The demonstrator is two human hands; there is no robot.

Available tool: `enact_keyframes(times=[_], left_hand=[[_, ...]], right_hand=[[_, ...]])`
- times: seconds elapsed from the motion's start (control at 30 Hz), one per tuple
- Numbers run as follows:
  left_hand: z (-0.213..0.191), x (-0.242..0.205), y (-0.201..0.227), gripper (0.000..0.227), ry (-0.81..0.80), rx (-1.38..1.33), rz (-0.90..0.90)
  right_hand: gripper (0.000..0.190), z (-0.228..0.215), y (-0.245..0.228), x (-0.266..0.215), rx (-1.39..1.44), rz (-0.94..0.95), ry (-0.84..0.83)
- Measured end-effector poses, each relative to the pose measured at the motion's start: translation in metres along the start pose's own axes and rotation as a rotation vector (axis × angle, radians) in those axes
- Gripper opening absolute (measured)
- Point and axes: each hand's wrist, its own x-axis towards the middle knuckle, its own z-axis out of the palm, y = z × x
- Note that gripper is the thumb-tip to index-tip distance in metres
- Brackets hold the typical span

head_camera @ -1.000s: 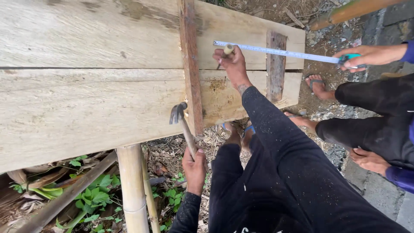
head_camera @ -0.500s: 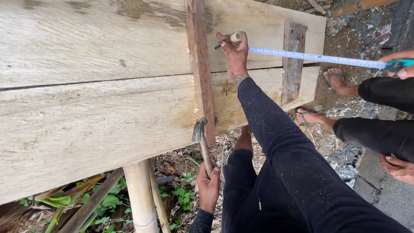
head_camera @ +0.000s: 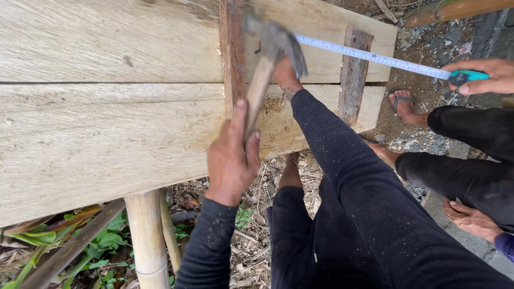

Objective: Hammering a wooden piece onto a larger board.

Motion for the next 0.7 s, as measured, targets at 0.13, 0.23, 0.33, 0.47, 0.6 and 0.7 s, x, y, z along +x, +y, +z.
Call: enact_keyframes(times=[0.13,0.23,0.33,0.47,0.6,0.7], left_hand=[[-0.031,0.029,0.032,0.057,0.211,-0.099,0.19],[-0.018,0.01,0.024,0.057,0.285,-0.152,0.11],[0.006,-0.026,0.015,0.058,0.318,-0.236,-0.03],[0.05,-0.07,0.007,0.076,0.191,-0.425,-0.609],[0.071,-0.093,0.016,0.07,0.205,-0.607,-0.531],[0.075,-0.103,0.017,0.071,0.127,-0.636,-0.59]], right_hand=[[0.017,0.039,-0.05,-0.028,-0.464,-0.106,0.041],[0.02,0.04,-0.039,-0.029,-0.23,-0.177,0.103],[0.017,0.049,-0.045,-0.025,-0.233,-0.207,0.174],[0.021,0.06,-0.042,-0.008,-0.091,-0.202,0.176],[0.019,0.062,-0.03,0.004,-0.095,-0.274,0.214],[0.019,0.061,-0.031,0.009,-0.081,-0.298,0.248]])
